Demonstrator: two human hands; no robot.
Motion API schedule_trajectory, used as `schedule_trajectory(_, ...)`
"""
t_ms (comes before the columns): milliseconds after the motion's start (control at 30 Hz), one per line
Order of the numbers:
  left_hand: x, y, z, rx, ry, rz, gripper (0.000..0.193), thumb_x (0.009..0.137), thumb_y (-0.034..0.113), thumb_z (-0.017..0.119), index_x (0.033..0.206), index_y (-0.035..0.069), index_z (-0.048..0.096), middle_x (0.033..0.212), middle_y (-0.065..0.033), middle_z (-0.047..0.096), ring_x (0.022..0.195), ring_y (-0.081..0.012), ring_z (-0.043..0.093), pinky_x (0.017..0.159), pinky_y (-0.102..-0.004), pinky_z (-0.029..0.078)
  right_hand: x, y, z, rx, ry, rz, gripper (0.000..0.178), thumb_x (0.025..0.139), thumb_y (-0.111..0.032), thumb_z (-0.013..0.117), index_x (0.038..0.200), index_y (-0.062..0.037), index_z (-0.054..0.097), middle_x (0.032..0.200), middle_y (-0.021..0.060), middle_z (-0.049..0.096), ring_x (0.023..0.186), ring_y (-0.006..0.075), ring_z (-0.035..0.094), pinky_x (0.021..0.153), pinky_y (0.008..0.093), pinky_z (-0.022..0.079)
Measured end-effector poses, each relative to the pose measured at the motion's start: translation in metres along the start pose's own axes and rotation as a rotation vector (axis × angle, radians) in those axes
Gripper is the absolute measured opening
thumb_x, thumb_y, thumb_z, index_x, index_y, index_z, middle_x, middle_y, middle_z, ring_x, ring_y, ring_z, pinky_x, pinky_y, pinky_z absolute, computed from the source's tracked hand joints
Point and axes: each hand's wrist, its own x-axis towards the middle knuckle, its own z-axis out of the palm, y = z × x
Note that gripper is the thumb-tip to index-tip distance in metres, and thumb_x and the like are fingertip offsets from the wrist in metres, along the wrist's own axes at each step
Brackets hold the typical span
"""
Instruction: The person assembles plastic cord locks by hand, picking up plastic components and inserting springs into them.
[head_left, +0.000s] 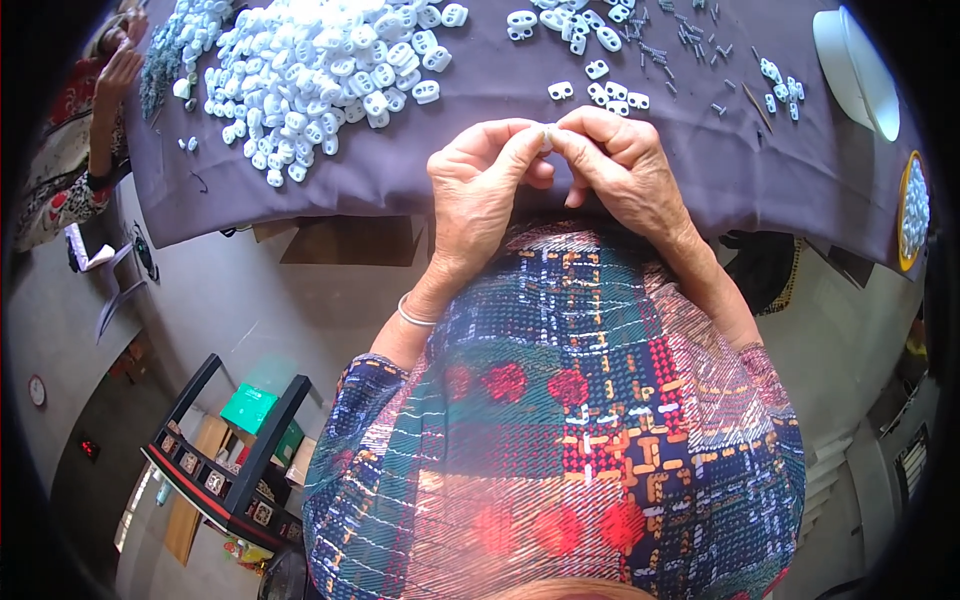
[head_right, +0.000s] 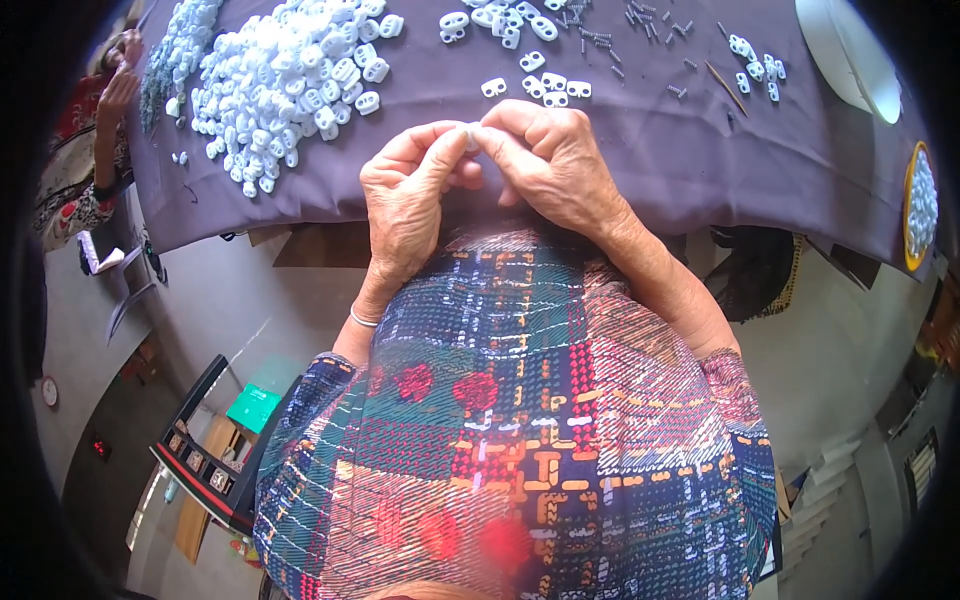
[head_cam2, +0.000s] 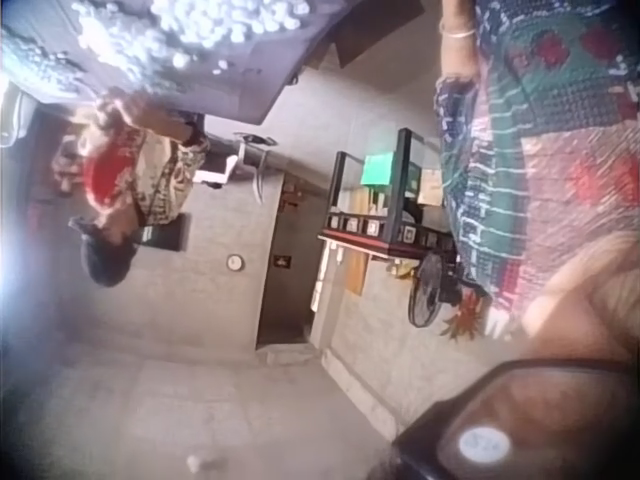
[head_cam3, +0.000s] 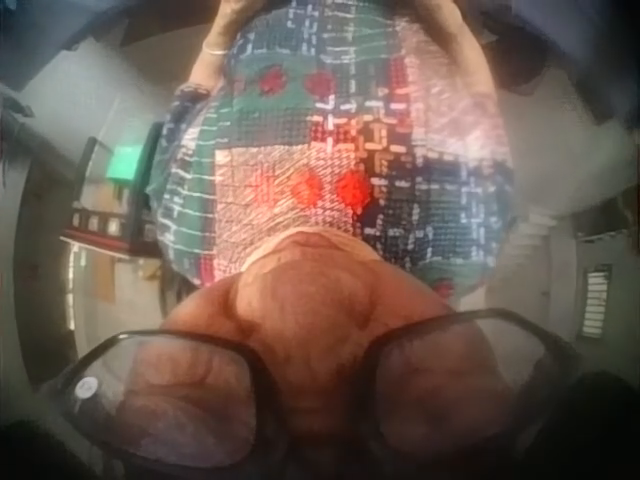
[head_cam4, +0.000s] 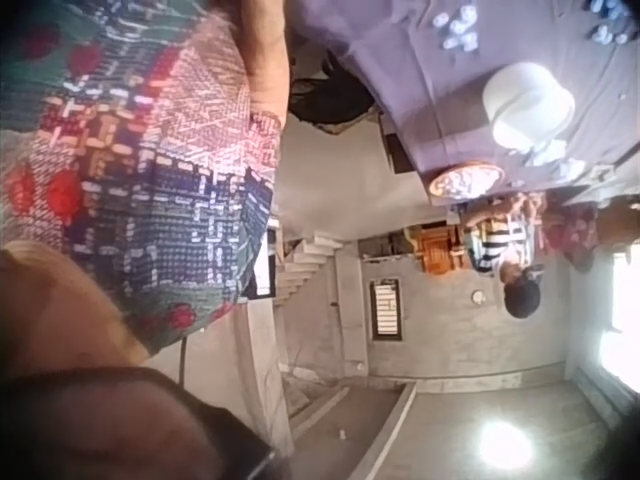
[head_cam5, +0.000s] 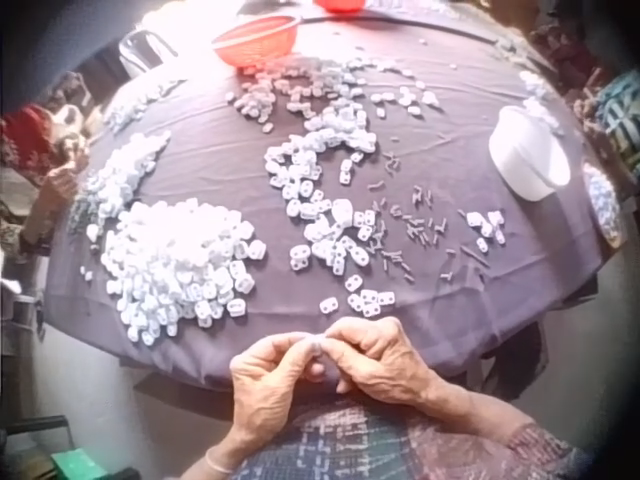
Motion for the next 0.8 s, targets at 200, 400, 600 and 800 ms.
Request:
schedule_trajectory(200,0.003,0.002,-0.003,-0.137,0.012,-0.011,0.016,0.086,0.011,0.061,0.095,-0.003,0.061,0.082,-0.0067,0.064,0.067,-0.0099,0.061,0.061,-0.0215,0.051,0.0,-0.004,0.005,-0.237,0.068,-0.14,0.02,0.084,-0.017,0.062,0.093,0.0005,0.061,0.068,0.0011,0.057,0.052,0.0048,0.051,0.045,0.0201,0.043)
schedule_trajectory(400,0.004,0.01,-0.004,-0.28,-0.036,-0.126,0.018,0.087,0.012,0.059,0.099,-0.001,0.058,0.088,-0.0084,0.064,0.072,-0.0113,0.062,0.065,-0.0233,0.052,-0.002,-0.004,0.01,-0.896,0.228,-0.485,0.04,0.071,-0.021,0.071,0.101,0.0005,0.056,0.08,0.0125,0.059,0.065,0.0227,0.06,0.058,0.0312,0.049)
schedule_trajectory(600,0.001,0.005,-0.008,-0.314,-0.113,-0.213,0.017,0.087,0.012,0.058,0.098,0.0,0.058,0.085,-0.0077,0.064,0.073,-0.0128,0.063,0.065,-0.024,0.052,-0.007,-0.006,0.014,-0.936,0.218,-0.446,0.027,0.074,-0.018,0.066,0.092,-0.0015,0.055,0.078,0.0136,0.058,0.064,0.0291,0.06,0.056,0.0356,0.049)
schedule_trajectory(800,0.0,0.006,-0.008,-0.256,-0.118,-0.224,0.015,0.086,0.012,0.059,0.094,-0.001,0.059,0.083,-0.0077,0.064,0.071,-0.0126,0.063,0.063,-0.0231,0.053,-0.007,0.0,0.011,-0.922,0.205,-0.479,0.017,0.077,-0.017,0.059,0.078,-0.0027,0.051,0.07,0.0126,0.055,0.058,0.029,0.058,0.051,0.0363,0.048)
